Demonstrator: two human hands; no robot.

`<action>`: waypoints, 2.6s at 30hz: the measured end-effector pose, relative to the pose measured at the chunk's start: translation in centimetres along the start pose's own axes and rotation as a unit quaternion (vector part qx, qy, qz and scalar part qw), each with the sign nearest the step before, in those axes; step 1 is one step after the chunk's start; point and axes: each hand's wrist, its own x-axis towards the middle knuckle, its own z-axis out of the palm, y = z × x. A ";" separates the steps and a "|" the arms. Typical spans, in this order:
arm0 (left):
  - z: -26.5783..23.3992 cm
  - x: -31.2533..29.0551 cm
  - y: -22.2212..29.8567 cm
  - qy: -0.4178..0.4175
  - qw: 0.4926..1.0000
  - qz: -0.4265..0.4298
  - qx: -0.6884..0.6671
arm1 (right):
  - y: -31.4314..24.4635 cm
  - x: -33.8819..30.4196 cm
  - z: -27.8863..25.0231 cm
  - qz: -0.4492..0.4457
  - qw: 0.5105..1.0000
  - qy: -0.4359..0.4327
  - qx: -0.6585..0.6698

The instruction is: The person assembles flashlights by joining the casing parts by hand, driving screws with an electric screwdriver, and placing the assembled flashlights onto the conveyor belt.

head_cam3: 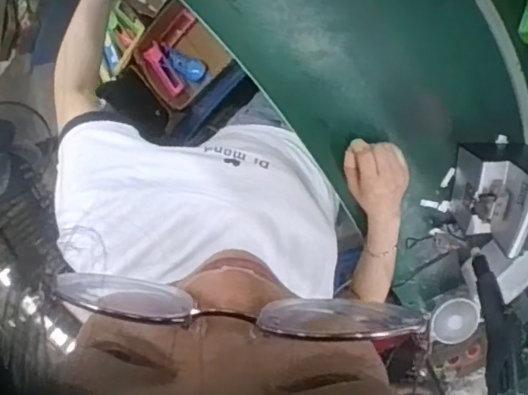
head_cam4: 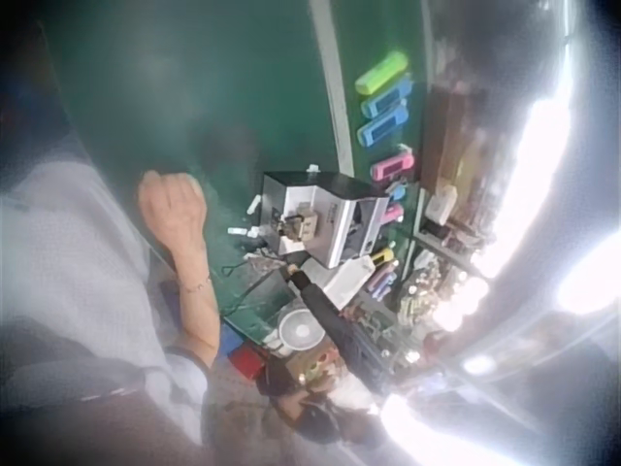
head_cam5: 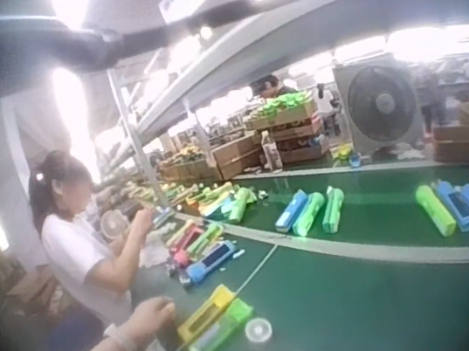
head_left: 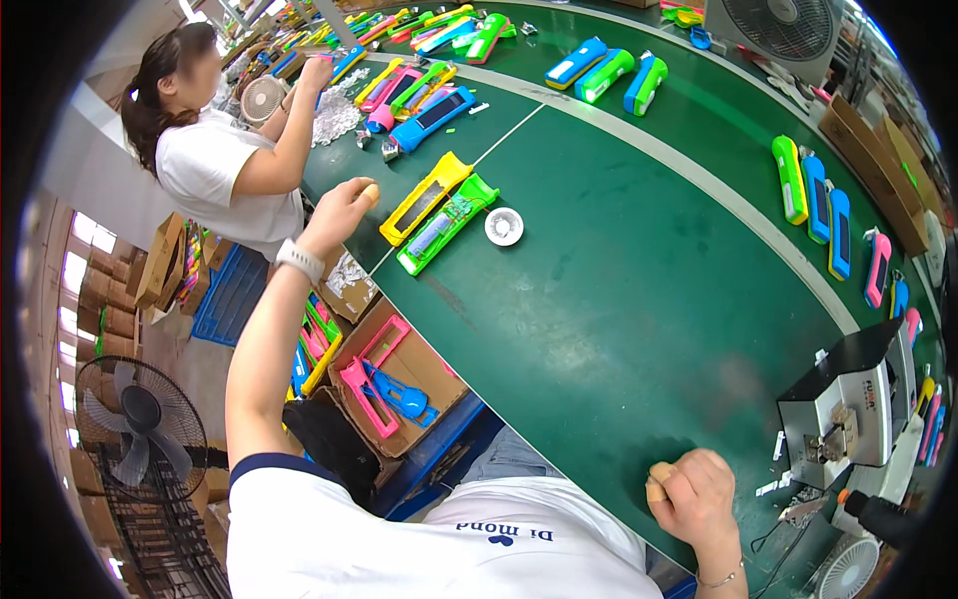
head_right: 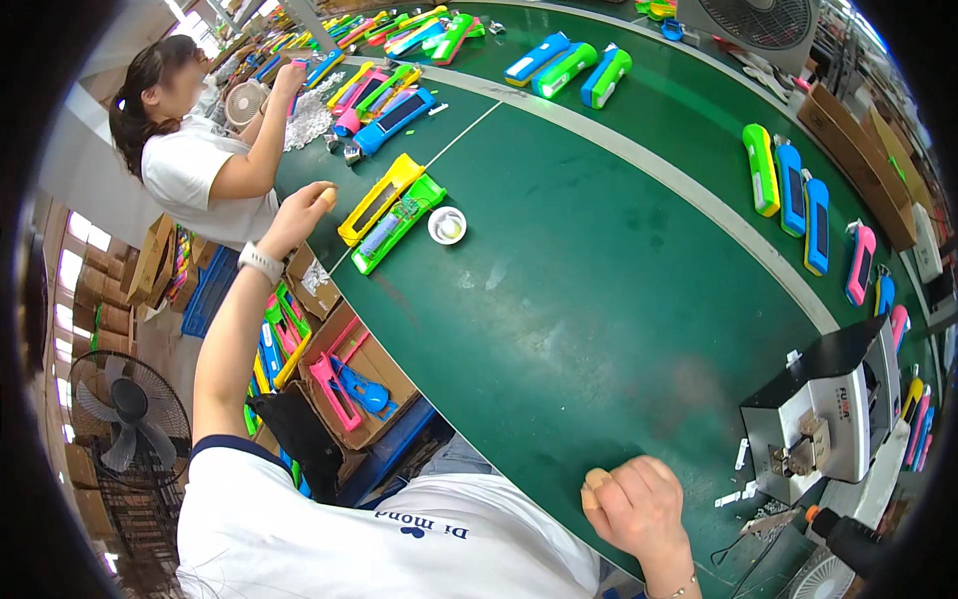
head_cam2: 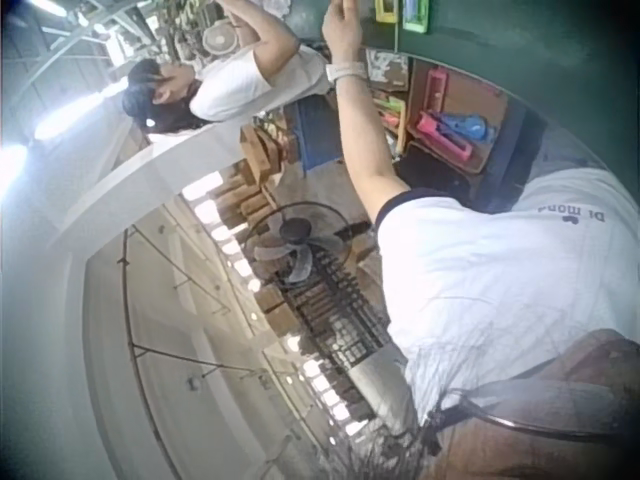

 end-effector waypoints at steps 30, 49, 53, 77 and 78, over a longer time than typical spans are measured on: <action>6.4 -3.3 9.2 0.229 0.891 0.371 0.127 | -7.0 5.7 -8.4 0.048 0.710 0.321 0.625; 20.7 14.1 29.9 0.322 0.880 0.296 -0.187 | -0.1 -9.3 -15.0 0.243 0.738 0.628 0.038; 18.0 4.8 28.1 0.339 0.747 0.553 -0.145 | 0.9 -10.4 -15.5 0.286 0.766 0.567 0.096; 19.8 -1.7 31.3 -0.142 0.635 0.749 0.126 | 0.0 -1.0 -13.8 0.115 0.796 0.486 0.341; 20.0 -2.2 31.3 -0.147 0.631 0.752 0.122 | -0.2 -1.0 -13.9 0.124 0.794 0.490 0.338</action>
